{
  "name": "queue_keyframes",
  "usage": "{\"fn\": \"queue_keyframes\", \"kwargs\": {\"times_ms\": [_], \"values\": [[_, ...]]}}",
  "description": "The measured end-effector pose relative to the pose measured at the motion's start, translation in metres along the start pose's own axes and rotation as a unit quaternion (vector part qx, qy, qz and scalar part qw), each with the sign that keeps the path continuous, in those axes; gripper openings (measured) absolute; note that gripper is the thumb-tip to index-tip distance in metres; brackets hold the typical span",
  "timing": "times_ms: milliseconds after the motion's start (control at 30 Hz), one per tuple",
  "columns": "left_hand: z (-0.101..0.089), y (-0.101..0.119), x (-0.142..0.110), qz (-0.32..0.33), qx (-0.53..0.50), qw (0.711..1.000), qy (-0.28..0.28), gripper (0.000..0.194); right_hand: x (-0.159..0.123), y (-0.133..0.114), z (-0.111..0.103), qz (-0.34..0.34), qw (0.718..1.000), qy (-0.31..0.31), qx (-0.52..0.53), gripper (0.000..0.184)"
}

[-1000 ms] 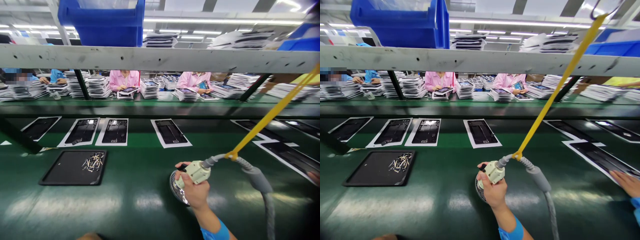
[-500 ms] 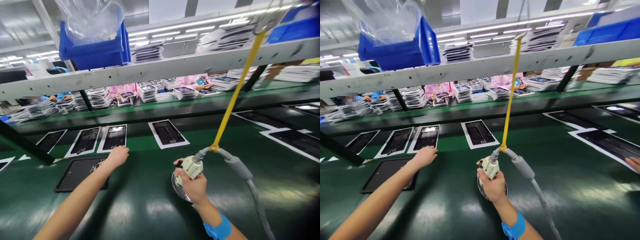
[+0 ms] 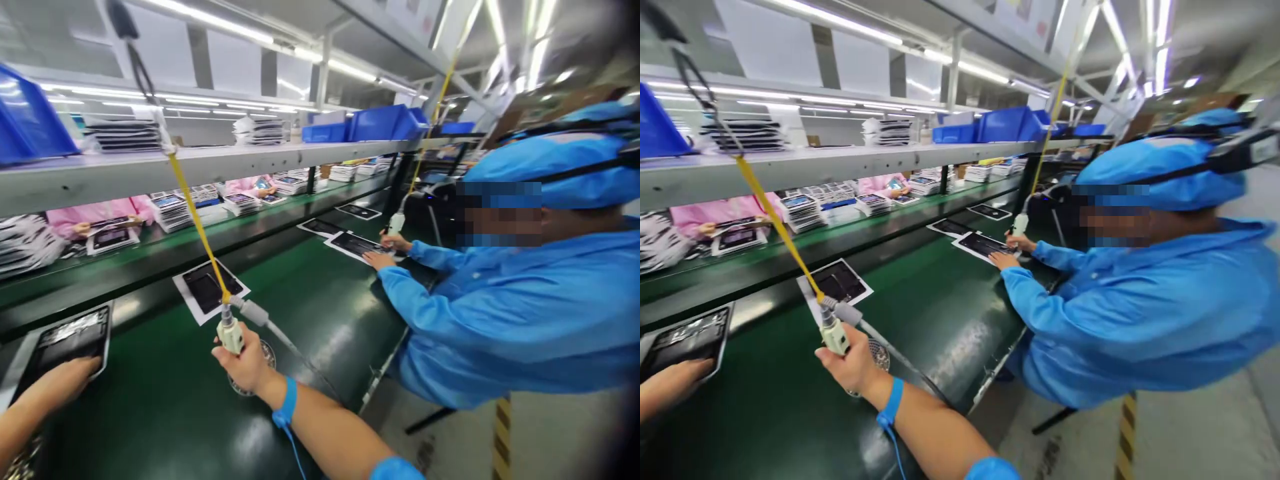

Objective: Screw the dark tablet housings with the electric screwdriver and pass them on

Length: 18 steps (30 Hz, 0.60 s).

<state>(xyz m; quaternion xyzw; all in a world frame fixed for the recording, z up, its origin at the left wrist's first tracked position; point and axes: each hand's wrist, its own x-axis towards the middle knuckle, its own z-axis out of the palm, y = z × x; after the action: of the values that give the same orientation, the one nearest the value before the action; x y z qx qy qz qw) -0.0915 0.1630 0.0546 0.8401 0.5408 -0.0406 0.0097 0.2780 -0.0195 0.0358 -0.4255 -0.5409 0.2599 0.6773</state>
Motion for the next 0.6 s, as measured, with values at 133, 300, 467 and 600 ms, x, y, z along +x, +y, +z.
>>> {"fn": "queue_keyframes", "kwargs": {"times_ms": [133,300,467,600], "values": [[-0.019,0.047,-0.013,0.040,-0.003,0.999,-0.006,0.037,0.004,-0.004,-0.001,-0.008,1.000,0.001,-0.001,0.022],[-0.023,0.196,-0.121,0.140,-0.007,0.988,-0.066,0.040,-0.003,0.009,-0.001,0.025,0.999,-0.002,0.024,0.029],[0.037,0.308,-0.196,0.353,0.020,0.934,-0.055,0.010,-0.008,0.023,-0.001,0.049,0.998,-0.004,0.029,0.029],[0.079,0.335,-0.215,0.378,0.018,0.925,0.013,0.006,-0.009,0.016,-0.002,0.049,0.998,0.006,0.026,0.030]]}}
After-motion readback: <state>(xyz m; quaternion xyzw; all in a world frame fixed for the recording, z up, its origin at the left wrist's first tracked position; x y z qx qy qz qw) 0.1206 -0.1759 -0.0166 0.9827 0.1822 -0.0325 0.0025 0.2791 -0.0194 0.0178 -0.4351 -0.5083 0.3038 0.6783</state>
